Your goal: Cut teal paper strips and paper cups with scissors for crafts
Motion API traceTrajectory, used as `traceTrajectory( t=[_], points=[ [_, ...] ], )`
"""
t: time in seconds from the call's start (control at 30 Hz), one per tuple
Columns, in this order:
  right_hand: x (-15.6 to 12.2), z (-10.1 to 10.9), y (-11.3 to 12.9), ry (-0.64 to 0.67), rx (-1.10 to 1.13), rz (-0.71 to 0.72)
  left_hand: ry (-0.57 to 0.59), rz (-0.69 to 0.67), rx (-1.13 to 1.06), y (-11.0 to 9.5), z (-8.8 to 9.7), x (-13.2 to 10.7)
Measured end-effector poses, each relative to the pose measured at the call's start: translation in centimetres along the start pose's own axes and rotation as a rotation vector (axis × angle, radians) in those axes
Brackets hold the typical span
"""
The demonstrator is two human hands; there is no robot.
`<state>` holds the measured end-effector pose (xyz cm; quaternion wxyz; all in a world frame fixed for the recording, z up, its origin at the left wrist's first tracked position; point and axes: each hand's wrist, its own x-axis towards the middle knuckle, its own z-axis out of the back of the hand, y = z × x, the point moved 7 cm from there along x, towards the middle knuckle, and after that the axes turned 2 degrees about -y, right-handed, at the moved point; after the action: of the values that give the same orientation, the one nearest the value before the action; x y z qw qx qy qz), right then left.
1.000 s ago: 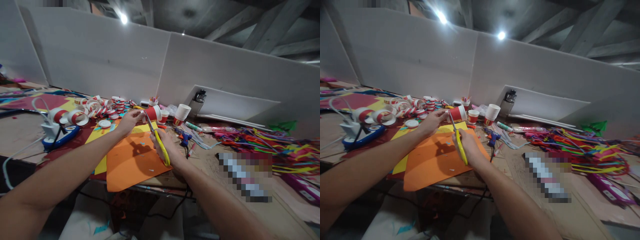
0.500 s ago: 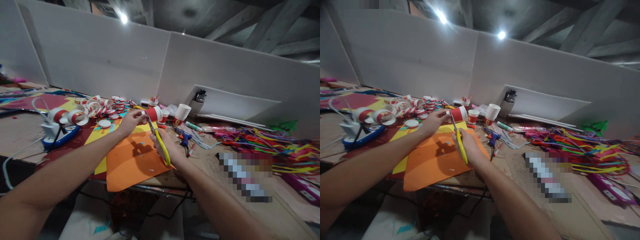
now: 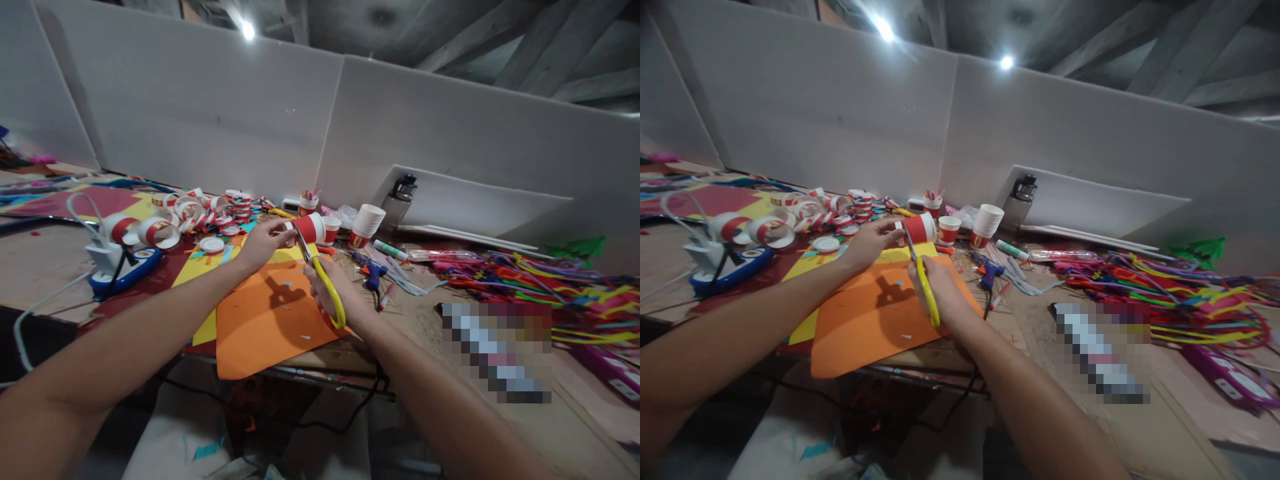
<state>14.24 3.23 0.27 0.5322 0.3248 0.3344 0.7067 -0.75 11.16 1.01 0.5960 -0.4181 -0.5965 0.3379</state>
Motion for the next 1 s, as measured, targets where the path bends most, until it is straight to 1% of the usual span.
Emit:
traceTrajectory(
  t=[0.13, 0.3, 0.43, 0.53, 0.63, 0.8, 0.87, 1.0],
  points=[
    [0.0, -0.2, -0.7, 0.073, 0.050, -0.082, -0.011, 0.018, 0.102, 0.4, 0.0, -0.1],
    [-0.1, -0.2, -0.8, 0.096, 0.110, -0.144, -0.003, -0.022, 0.174, 0.3, -0.1, -0.3],
    [-0.2, -0.2, -0.9, 0.102, 0.135, -0.200, -0.023, 0.010, 0.147, 0.3, -0.2, -0.4],
    [-0.1, -0.1, -1.0, 0.097, 0.124, -0.206, -0.043, 0.046, 0.079, 0.5, -0.2, -0.4],
    [0.2, 0.2, -0.8, 0.059, 0.059, -0.141, -0.050, 0.096, -0.070, 1.0, -0.3, -0.4],
    [0.7, 0.7, -0.5, 0.009, -0.069, 0.002, -0.008, 0.217, -0.262, 1.6, -0.5, -0.5],
    [0.8, 0.7, -0.5, 0.004, -0.093, 0.049, -0.013, 0.215, -0.294, 1.5, -0.5, -0.4],
    [0.7, 0.8, -0.3, -0.021, -0.146, 0.139, -0.032, 0.153, -0.285, 1.2, -0.4, -0.2]
  ],
)
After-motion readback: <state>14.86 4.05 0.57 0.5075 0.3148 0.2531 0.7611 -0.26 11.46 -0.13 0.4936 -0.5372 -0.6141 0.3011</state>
